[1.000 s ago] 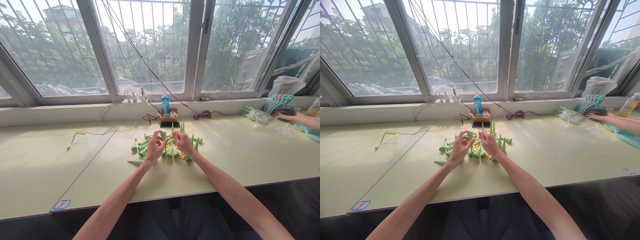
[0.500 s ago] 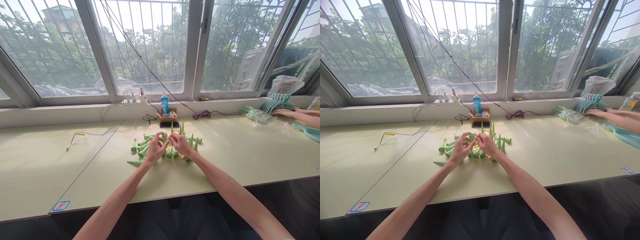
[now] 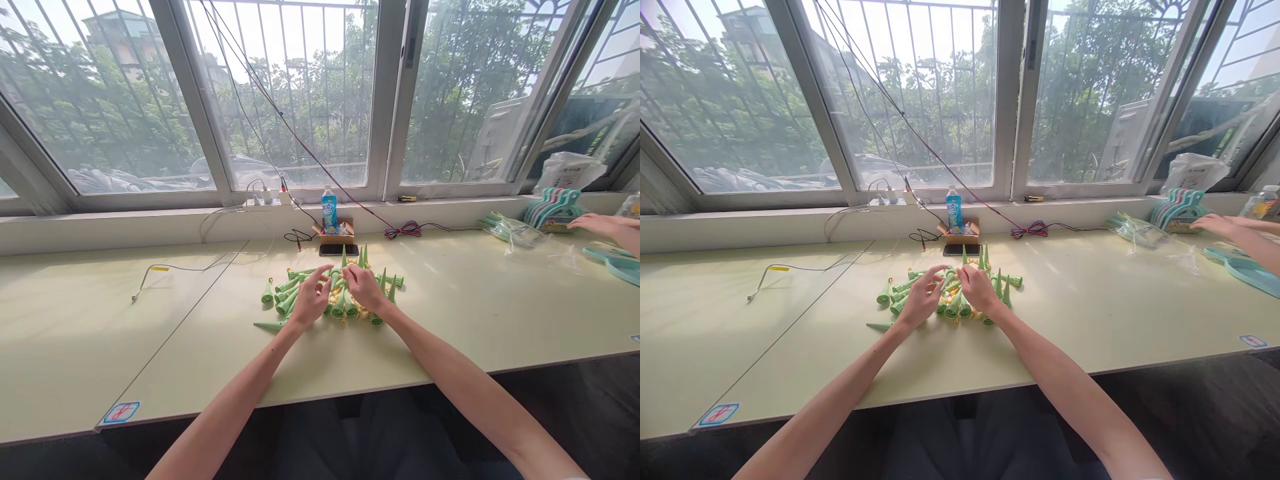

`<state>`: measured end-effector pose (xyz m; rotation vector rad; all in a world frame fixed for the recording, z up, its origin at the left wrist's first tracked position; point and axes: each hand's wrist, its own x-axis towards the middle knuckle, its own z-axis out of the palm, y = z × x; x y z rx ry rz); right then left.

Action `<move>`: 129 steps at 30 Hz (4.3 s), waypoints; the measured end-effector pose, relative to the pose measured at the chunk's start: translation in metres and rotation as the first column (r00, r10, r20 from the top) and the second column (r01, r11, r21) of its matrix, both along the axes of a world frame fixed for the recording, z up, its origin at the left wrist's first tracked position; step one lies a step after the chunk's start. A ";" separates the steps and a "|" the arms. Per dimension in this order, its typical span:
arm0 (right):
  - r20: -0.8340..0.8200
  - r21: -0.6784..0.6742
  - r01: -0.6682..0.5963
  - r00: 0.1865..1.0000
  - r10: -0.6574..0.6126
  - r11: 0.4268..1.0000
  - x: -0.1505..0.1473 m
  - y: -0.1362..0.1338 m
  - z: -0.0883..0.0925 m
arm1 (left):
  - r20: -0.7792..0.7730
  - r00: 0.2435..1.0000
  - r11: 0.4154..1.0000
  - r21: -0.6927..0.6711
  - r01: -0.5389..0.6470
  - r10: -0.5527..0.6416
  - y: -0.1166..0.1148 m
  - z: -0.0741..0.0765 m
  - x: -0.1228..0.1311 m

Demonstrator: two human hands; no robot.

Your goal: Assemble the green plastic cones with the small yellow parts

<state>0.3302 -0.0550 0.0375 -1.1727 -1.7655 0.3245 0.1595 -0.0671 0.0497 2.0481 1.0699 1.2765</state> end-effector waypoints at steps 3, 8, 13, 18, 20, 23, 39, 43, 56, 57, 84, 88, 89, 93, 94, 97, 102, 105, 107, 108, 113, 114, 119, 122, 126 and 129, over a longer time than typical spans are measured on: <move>0.002 -0.018 0.014 1.000 -0.014 1.000 0.000 0.000 0.000 | -0.026 0.999 1.000 -0.004 0.026 -0.027 0.000 0.000 0.000; 0.014 -0.044 -0.012 1.000 0.012 0.999 0.000 0.001 -0.001 | -0.037 0.999 0.999 0.041 0.026 -0.024 0.001 0.001 0.000; 0.038 -0.036 -0.006 0.999 0.007 0.999 -0.001 0.001 -0.002 | -0.050 0.999 0.997 0.070 -0.013 0.017 0.003 -0.001 -0.001; -0.029 -0.033 0.003 1.000 -0.004 0.999 -0.001 -0.008 0.007 | -0.073 0.996 0.995 0.087 -0.048 0.054 0.005 -0.003 -0.001; -0.058 -0.010 -0.029 0.998 0.029 1.000 -0.002 -0.011 0.010 | -0.089 0.995 0.994 0.104 -0.045 0.055 0.004 -0.004 0.000; -0.063 0.016 -0.109 0.992 0.110 0.994 -0.003 -0.014 0.011 | -0.112 0.993 0.993 0.115 -0.026 0.039 0.002 -0.003 0.000; 0.030 0.115 -0.127 0.992 0.124 0.985 -0.005 -0.010 0.004 | -0.143 0.990 0.990 0.139 0.007 0.013 0.002 -0.005 0.001; -0.020 0.135 -0.060 0.998 0.063 0.989 -0.003 -0.011 0.005 | -0.122 0.992 0.989 0.150 -0.010 0.029 -0.001 -0.004 0.003; -0.064 0.192 0.271 0.963 -0.264 0.943 0.004 -0.009 0.021 | -0.110 0.992 0.985 0.167 -0.037 0.056 -0.004 -0.007 0.007; -0.057 0.177 0.268 0.963 -0.262 0.947 0.005 -0.007 0.023 | -0.109 0.992 0.986 0.165 -0.039 0.058 -0.004 -0.007 0.007; 0.290 -0.028 0.201 0.939 -0.184 0.979 -0.010 0.074 0.029 | -0.154 0.985 0.982 0.179 -0.053 0.081 -0.002 -0.014 0.005; 0.313 -0.063 0.191 0.936 -0.162 0.980 -0.013 0.074 0.029 | -0.157 0.984 0.984 0.171 -0.055 0.082 -0.004 -0.012 0.006; 0.325 -0.077 0.187 0.933 -0.153 0.979 -0.014 0.074 0.029 | -0.157 0.984 0.984 0.172 -0.057 0.084 -0.004 -0.012 0.006; 0.382 -0.092 0.216 0.909 -0.166 0.972 -0.015 0.072 0.030 | -0.163 0.983 0.984 0.170 -0.060 0.088 -0.005 -0.011 0.006; 0.396 -0.093 0.224 0.902 -0.171 0.970 -0.015 0.072 0.030 | -0.165 0.982 0.984 0.169 -0.058 0.086 -0.005 -0.011 0.006; 0.430 -0.112 0.239 0.887 -0.170 0.965 -0.014 0.071 0.032 | -0.170 0.982 0.985 0.164 -0.050 0.078 -0.005 -0.012 0.005; 0.447 -0.127 0.265 0.876 -0.183 0.956 -0.013 0.073 0.032 | -0.171 0.982 0.985 0.167 -0.050 0.079 -0.006 -0.011 0.005; 0.454 -0.141 0.280 0.871 -0.190 0.950 -0.014 0.075 0.032 | -0.172 0.982 0.985 0.164 -0.048 0.077 -0.006 -0.011 0.006; 0.459 -0.152 0.289 0.867 -0.192 0.945 -0.015 0.076 0.033 | -0.169 0.983 0.985 0.164 -0.048 0.076 -0.006 -0.011 0.005; 0.462 -0.158 0.295 0.866 -0.193 0.943 -0.015 0.076 0.033 | -0.168 0.983 0.985 0.163 -0.048 0.075 -0.006 -0.012 0.005; 0.412 -0.113 0.305 0.880 -0.235 0.946 -0.019 0.066 0.033 | -0.175 0.980 0.985 0.161 -0.067 0.095 -0.005 -0.013 0.005; 0.396 -0.077 0.306 0.883 -0.253 0.949 -0.020 0.063 0.034 | -0.175 0.979 0.984 0.162 -0.075 0.103 -0.005 -0.012 0.005; 0.490 0.020 0.212 0.850 -0.194 0.977 -0.036 0.051 0.034 | -0.149 0.972 0.972 0.179 -0.155 0.182 -0.004 -0.011 0.004; 0.622 -0.098 0.201 0.777 -0.098 0.975 -0.046 0.055 0.032 | -0.122 0.956 0.953 0.181 -0.244 0.268 -0.003 -0.010 0.002; 0.672 -0.197 0.220 0.740 -0.032 0.955 -0.057 0.069 0.028 | -0.095 0.946 0.942 0.168 -0.291 0.310 -0.002 -0.009 -0.001; 0.692 -0.249 0.252 0.722 -0.010 0.935 -0.063 0.078 0.026 | -0.090 0.948 0.942 0.173 -0.287 0.305 -0.002 -0.009 -0.001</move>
